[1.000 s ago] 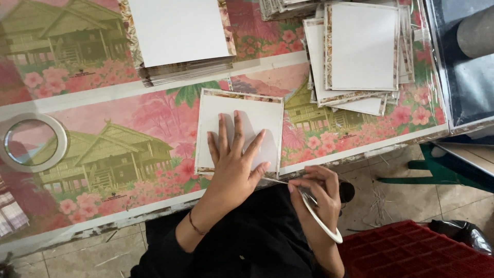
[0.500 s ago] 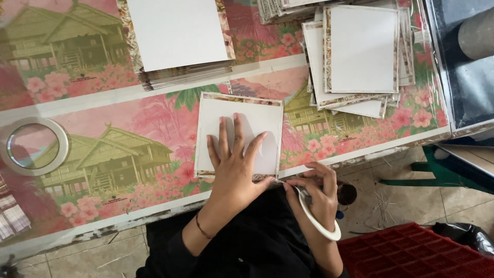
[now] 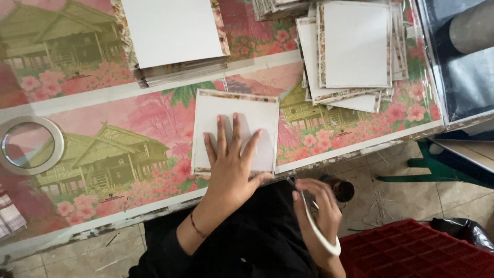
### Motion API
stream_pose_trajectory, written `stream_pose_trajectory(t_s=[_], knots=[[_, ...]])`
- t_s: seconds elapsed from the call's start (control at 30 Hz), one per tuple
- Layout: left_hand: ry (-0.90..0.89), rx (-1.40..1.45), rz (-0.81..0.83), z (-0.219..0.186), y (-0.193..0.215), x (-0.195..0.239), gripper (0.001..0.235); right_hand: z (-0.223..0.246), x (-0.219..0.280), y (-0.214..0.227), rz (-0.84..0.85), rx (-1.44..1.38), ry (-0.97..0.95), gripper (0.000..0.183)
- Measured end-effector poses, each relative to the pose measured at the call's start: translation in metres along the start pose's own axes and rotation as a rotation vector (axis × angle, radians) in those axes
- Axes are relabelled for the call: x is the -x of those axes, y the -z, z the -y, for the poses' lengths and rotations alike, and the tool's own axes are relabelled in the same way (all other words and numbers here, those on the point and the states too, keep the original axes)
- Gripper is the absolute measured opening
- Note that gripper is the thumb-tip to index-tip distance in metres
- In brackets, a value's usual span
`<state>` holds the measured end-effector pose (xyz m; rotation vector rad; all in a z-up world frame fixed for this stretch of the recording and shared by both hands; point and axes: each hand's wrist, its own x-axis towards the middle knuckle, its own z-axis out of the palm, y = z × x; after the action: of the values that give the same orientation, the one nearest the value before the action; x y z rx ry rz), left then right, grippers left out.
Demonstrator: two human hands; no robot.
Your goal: The person sits on the floor and repeatedly applies clear tape to the edges of small white paper sheets. They use a roll of tape to secure the borders of each sheet, then place the finished items into a stack on the table.
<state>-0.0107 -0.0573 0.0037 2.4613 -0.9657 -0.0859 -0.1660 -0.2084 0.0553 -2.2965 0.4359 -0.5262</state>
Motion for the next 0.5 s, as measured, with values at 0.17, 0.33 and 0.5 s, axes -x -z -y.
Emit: stream_pose_trajectory(t_s=[0.17,0.33,0.5], knots=[[-0.154,-0.033,0.048,-0.004,0.002,0.031,0.111,-0.03,0.024,-0.024,0.1,-0.461,-0.538,0.029],[-0.151,0.299,0.124,0.008,0.023,0.038,0.096,-0.025,0.017,-0.023,0.105,-0.562,-0.783,0.04],[-0.009,0.474,-0.147,0.045,0.065,0.008,0.046,-0.019,-0.021,0.002,-0.241,-0.557,-0.451,0.048]])
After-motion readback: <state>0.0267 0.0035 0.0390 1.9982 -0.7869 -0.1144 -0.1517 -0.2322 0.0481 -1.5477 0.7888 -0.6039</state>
